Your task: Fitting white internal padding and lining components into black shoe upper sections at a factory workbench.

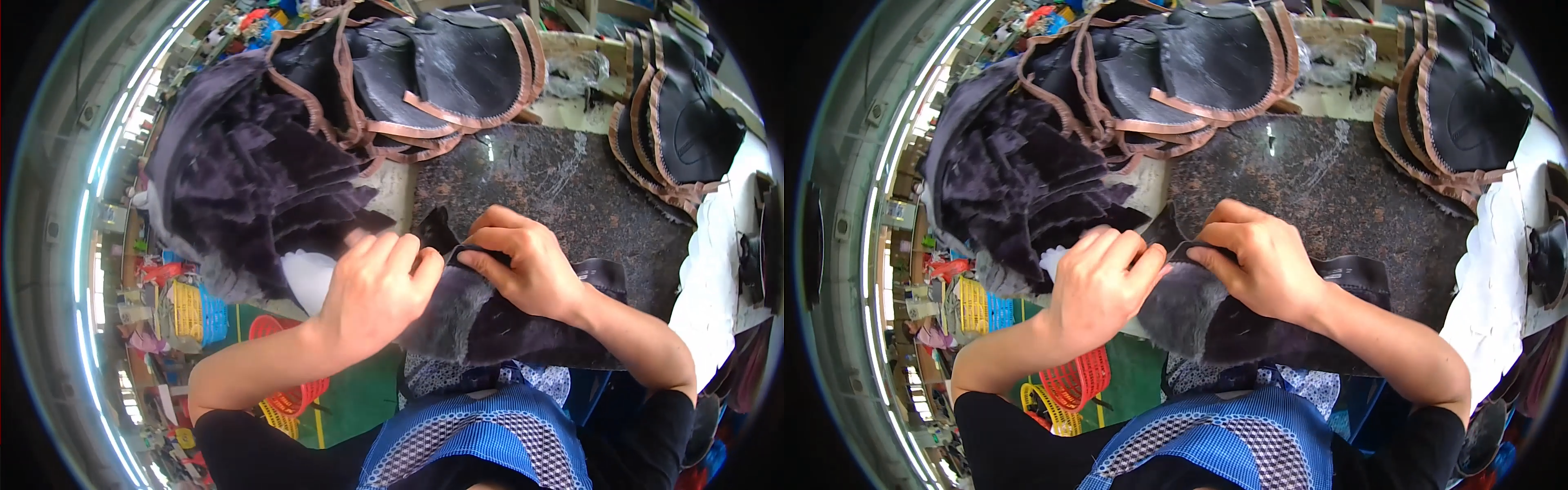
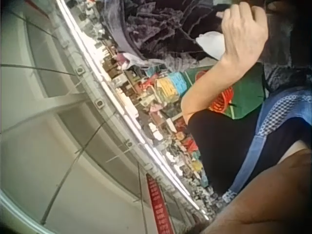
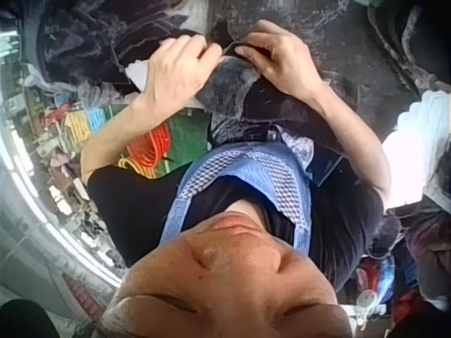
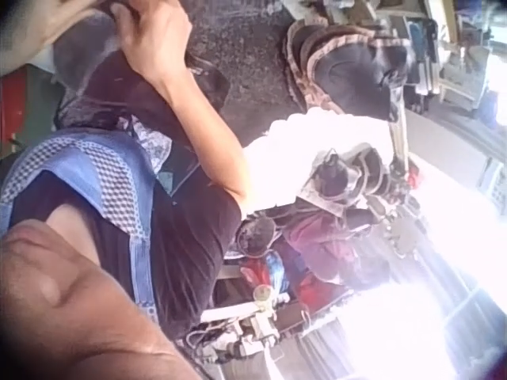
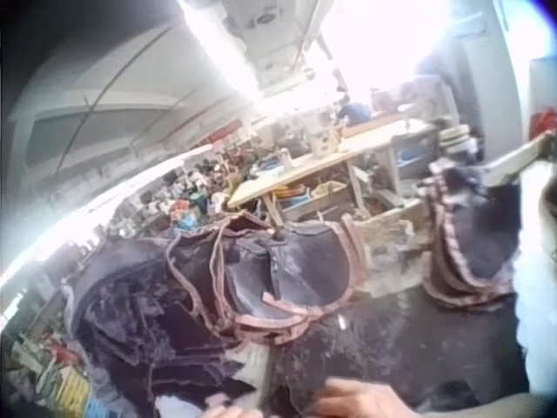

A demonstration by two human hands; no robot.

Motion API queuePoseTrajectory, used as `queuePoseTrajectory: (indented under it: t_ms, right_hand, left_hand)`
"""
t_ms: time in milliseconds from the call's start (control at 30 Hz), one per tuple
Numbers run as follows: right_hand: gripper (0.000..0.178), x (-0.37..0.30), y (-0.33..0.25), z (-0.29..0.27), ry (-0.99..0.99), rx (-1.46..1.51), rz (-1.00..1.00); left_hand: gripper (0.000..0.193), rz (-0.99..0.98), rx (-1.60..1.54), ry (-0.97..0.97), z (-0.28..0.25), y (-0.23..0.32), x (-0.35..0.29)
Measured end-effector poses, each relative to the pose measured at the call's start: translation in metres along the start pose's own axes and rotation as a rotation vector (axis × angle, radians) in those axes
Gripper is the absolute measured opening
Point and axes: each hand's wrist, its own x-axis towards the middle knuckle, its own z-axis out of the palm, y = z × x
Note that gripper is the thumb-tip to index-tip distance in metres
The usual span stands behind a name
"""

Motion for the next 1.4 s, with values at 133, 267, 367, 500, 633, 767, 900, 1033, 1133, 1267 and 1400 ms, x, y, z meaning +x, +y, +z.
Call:
queuePoseTrajectory:
  t_ms: [133,267,367,500,633,767,900,1033,1133,1267,1400]
  right_hand:
    - [0.014,-0.007,-0.024,0.001,0.151,-0.176,-0.144]
    - [0.015,-0.013,-0.038,-0.005,0.202,-0.212,-0.208]
    - [0.018,-0.018,-0.047,-0.019,0.209,-0.091,-0.237]
    - [0.019,-0.023,-0.057,-0.039,0.111,0.015,-0.353]
    - [0.018,-0.033,-0.057,-0.051,0.125,0.008,-0.358]
    - [0.020,-0.043,-0.056,-0.060,0.155,0.049,-0.249]
    - [0.033,-0.043,-0.068,-0.060,0.346,0.058,-0.244]
    - [0.031,-0.036,-0.077,-0.057,0.358,-0.207,-0.439]
    - [0.033,-0.038,-0.068,-0.050,0.348,-0.304,-0.535]
    - [0.034,-0.040,-0.057,-0.039,0.330,-0.345,-0.549]
    - [0.031,-0.042,-0.056,-0.033,0.306,-0.329,-0.499]
  left_hand:
    - [0.019,-0.062,-0.058,0.138,-0.002,0.012,-0.013]
    - [0.031,-0.270,-0.623,0.002,-0.018,-0.001,-0.012]
    - [0.022,-0.246,-0.848,0.081,-0.032,-0.015,-0.002]
    - [0.019,-0.023,-0.990,0.133,-0.056,-0.019,0.012]
    - [0.019,-0.173,-1.316,-0.016,-0.049,-0.013,0.016]
    - [0.014,-0.185,-1.485,0.127,-0.040,0.008,0.016]
    - [0.015,-0.274,-1.454,0.252,-0.026,0.024,0.012]
    - [0.018,-0.286,-1.358,0.298,-0.022,0.031,0.011]
    - [0.025,-0.381,-1.581,0.121,-0.026,0.028,0.008]
    - [0.040,-0.420,-1.556,0.040,-0.025,0.013,0.025]
    - [0.026,-0.283,-1.322,-0.318,-0.054,-0.002,0.033]
